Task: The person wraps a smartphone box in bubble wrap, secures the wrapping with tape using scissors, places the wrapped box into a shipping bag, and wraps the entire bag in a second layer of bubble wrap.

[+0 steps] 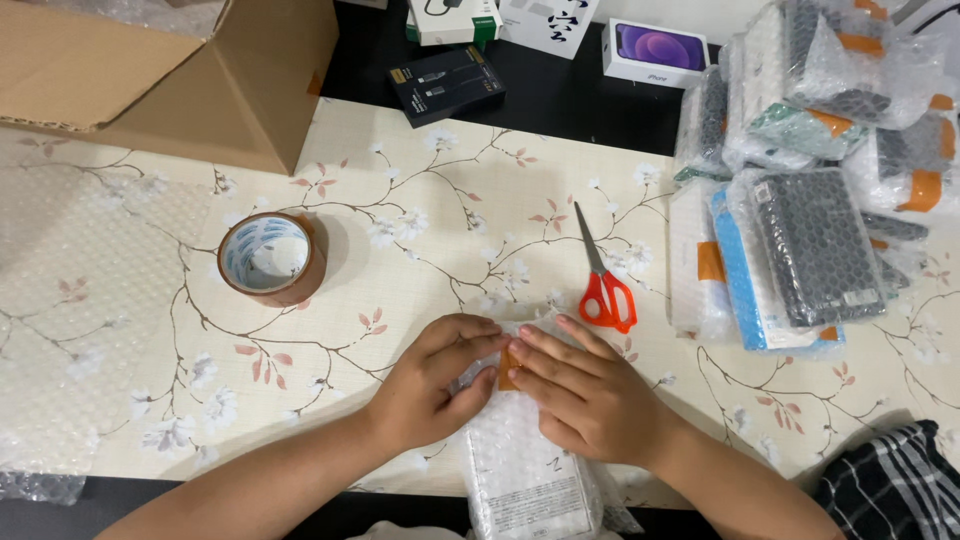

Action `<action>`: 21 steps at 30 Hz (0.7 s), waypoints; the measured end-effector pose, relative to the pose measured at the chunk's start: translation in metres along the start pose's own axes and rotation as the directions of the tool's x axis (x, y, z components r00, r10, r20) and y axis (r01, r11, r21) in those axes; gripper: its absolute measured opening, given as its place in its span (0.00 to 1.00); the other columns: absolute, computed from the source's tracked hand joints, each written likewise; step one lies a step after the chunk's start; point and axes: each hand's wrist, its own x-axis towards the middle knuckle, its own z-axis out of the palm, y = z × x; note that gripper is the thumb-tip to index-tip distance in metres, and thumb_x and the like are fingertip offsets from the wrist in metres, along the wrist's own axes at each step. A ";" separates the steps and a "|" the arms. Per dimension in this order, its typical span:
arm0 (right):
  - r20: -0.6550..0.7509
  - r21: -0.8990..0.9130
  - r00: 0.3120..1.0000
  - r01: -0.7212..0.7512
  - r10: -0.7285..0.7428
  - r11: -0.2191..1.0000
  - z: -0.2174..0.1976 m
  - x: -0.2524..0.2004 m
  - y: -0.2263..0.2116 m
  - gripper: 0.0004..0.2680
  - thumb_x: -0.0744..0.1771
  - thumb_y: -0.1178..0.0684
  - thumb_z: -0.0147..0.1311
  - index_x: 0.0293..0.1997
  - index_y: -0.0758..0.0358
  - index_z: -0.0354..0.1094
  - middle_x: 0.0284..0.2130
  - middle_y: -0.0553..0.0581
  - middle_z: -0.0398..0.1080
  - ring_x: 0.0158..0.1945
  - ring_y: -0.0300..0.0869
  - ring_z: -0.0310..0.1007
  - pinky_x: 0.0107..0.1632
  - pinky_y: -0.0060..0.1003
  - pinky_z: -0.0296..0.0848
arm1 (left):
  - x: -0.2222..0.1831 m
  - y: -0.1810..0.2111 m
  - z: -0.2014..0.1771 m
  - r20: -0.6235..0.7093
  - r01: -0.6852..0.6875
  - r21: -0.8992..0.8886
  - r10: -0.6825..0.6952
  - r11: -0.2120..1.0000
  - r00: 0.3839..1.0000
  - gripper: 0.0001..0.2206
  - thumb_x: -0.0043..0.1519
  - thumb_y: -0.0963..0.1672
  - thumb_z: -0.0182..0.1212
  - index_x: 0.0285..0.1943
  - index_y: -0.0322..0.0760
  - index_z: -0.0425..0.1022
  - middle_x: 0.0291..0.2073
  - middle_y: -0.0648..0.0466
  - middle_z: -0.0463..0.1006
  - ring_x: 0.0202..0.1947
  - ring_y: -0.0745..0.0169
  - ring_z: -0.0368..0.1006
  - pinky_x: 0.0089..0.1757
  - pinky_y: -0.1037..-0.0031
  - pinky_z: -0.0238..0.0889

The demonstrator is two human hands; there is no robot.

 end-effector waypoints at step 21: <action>0.257 0.142 0.952 -0.208 0.167 0.968 0.006 -0.021 0.060 0.31 0.66 0.58 0.62 0.79 0.53 0.45 0.78 0.58 0.47 0.81 0.60 0.43 0.76 0.65 0.52 | 0.008 0.001 -0.036 0.625 -0.627 0.325 0.337 0.708 0.704 0.23 0.73 0.51 0.47 0.77 0.47 0.63 0.78 0.46 0.60 0.78 0.44 0.52 0.69 0.43 0.43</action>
